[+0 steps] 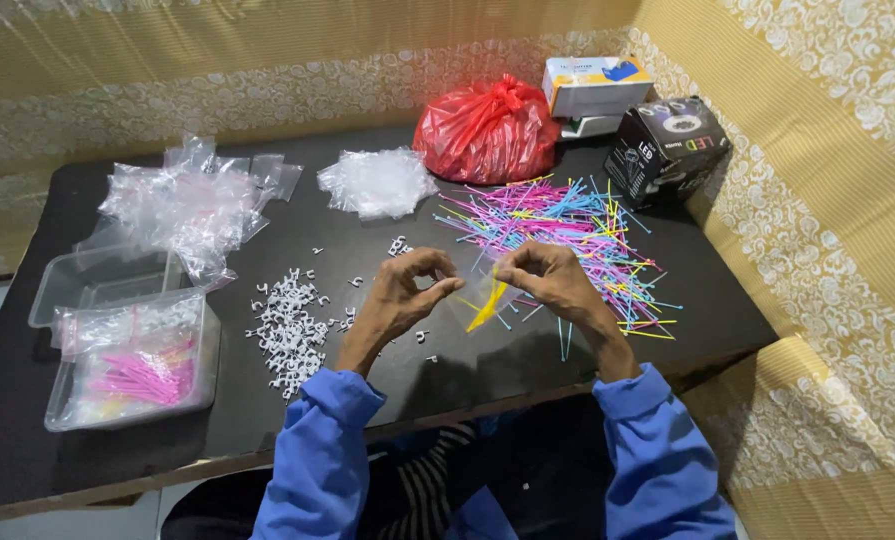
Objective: The person sits at a table and sorts small white plastic clips and colorful cable ties into clear plastic bags. They pick up clips and ties, place them into bags, and set the filled bags into a plastic container.
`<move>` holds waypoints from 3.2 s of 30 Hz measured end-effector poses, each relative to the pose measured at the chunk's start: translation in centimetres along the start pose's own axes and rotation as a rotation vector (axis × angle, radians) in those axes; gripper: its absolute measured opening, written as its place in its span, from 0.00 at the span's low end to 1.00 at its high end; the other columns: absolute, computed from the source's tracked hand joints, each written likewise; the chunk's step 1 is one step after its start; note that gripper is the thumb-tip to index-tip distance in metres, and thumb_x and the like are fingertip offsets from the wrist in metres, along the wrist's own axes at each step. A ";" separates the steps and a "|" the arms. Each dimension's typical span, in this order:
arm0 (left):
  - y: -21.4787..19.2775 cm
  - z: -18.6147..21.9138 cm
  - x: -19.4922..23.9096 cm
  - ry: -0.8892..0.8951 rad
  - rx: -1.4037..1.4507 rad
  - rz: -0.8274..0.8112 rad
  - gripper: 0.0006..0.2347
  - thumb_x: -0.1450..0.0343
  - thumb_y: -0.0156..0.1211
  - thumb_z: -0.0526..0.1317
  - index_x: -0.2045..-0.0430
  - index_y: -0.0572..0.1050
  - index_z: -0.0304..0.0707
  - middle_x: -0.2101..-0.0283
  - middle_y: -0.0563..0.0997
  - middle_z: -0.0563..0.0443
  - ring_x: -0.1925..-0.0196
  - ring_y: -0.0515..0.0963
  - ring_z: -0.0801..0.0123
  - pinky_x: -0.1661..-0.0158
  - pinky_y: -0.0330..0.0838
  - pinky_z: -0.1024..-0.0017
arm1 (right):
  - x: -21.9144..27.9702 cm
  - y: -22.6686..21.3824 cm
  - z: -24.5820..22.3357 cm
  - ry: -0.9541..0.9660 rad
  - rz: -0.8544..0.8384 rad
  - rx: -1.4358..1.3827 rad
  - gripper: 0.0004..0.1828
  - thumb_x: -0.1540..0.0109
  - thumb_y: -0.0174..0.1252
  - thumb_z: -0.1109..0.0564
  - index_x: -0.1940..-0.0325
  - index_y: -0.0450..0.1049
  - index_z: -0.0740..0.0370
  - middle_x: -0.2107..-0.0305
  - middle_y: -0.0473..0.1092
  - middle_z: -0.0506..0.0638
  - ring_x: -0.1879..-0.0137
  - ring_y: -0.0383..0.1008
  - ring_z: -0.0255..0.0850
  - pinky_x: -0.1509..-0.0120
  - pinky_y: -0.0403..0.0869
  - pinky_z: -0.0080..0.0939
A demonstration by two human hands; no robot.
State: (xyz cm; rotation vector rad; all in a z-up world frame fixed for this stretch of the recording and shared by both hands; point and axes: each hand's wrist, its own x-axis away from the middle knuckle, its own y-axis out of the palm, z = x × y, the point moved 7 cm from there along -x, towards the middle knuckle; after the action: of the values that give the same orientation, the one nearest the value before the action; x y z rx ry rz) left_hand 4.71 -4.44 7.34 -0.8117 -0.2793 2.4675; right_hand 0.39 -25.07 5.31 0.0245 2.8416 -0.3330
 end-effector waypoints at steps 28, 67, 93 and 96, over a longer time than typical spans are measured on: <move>2.6 -2.1 -0.4 0.155 -0.345 -0.021 0.04 0.32 0.67 0.31 0.73 0.79 0.44 0.67 0.84 0.47 0.61 0.85 0.52 0.60 0.79 0.61 | -3.1 -15.3 28.7 -0.162 0.112 1.419 0.11 0.43 0.54 0.51 0.59 0.78 0.40 0.62 0.75 0.44 0.50 0.76 0.45 0.44 0.68 0.49; 0.3 -0.4 1.1 0.072 -0.291 -0.006 0.05 0.32 0.66 0.29 0.71 0.80 0.42 0.65 0.84 0.45 0.60 0.85 0.50 0.61 0.79 0.59 | -0.9 -15.8 20.8 0.091 0.066 1.451 0.12 0.42 0.56 0.49 0.59 0.82 0.34 0.71 0.76 0.47 0.60 0.81 0.46 0.55 0.77 0.45; -0.4 -0.5 1.7 0.135 -0.258 0.035 0.05 0.32 0.67 0.29 0.71 0.81 0.43 0.66 0.84 0.44 0.62 0.85 0.49 0.63 0.79 0.61 | 2.4 -7.7 8.2 -0.220 0.139 0.741 0.14 0.40 0.62 0.67 0.54 0.84 0.55 0.64 0.80 0.58 0.55 0.81 0.57 0.49 0.78 0.53; -0.2 -0.8 1.8 0.125 -0.314 0.024 0.04 0.32 0.67 0.31 0.71 0.80 0.43 0.66 0.84 0.47 0.62 0.85 0.52 0.62 0.80 0.60 | 1.6 -7.4 14.3 -0.297 0.078 1.360 0.11 0.45 0.67 0.57 0.59 0.81 0.45 0.58 0.76 0.44 0.50 0.77 0.45 0.43 0.74 0.45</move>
State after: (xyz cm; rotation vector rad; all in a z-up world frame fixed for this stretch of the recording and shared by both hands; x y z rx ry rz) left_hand 3.99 -3.29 5.85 -1.0991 -0.6254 2.4149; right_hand 2.38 -35.60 -6.87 0.3103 1.8125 -1.9165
